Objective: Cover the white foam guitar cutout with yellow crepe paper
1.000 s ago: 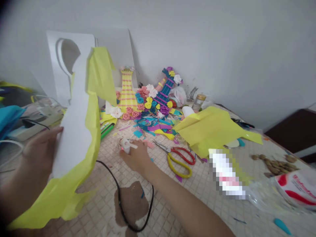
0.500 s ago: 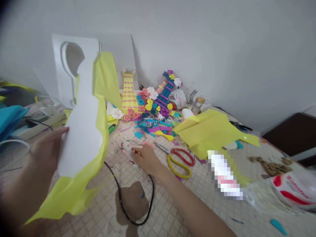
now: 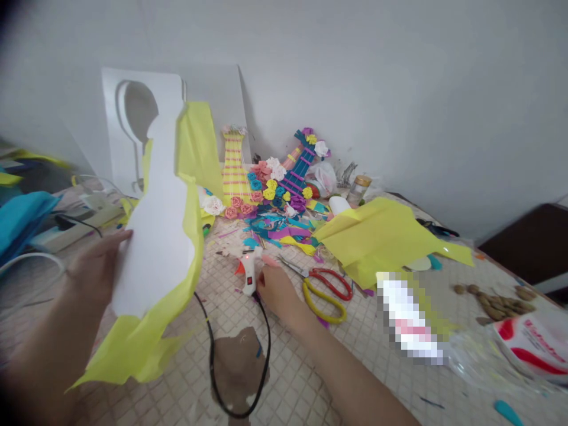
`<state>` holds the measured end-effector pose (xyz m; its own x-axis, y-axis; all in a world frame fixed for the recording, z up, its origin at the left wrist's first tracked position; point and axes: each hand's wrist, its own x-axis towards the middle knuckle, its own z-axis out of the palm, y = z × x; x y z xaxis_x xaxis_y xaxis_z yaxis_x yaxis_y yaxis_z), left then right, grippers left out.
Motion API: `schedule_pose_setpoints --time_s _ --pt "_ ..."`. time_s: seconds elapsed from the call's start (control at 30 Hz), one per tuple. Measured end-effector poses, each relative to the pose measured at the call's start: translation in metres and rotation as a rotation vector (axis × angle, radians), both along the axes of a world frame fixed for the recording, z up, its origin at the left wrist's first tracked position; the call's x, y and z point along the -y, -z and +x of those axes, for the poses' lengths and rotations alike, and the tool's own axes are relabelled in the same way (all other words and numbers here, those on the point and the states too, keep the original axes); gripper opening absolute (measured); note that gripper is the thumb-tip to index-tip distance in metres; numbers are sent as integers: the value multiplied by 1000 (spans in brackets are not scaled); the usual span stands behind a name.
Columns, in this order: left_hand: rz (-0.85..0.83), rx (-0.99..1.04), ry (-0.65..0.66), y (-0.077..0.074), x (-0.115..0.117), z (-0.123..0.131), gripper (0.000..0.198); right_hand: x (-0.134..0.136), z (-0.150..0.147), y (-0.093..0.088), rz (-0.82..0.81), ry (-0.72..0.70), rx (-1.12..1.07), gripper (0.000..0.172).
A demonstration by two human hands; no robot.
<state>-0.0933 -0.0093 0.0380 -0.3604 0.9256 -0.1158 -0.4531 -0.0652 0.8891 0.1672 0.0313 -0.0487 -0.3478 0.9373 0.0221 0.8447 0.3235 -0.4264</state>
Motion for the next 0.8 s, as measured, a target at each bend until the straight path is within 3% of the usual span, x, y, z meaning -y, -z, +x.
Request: schedule_pose_setpoints --time_s 0.27,0.43,0.57,0.67,0.8 --pt "-12 -19 -10 0 0 0 42 9 0 -15 14 -2 102 21" --pt "-22 -1 -6 -1 0 1 39 22 32 -42 -6 56 205 13" --pt "-51 -8 -6 2 0 1 35 20 55 -61 18 84 200 27" --pt "-32 -19 34 5 0 5 35 16 59 -60 50 71 142 25" --pt "-69 -23 89 7 -1 14 40 14 58 -45 45 38 -35 19"
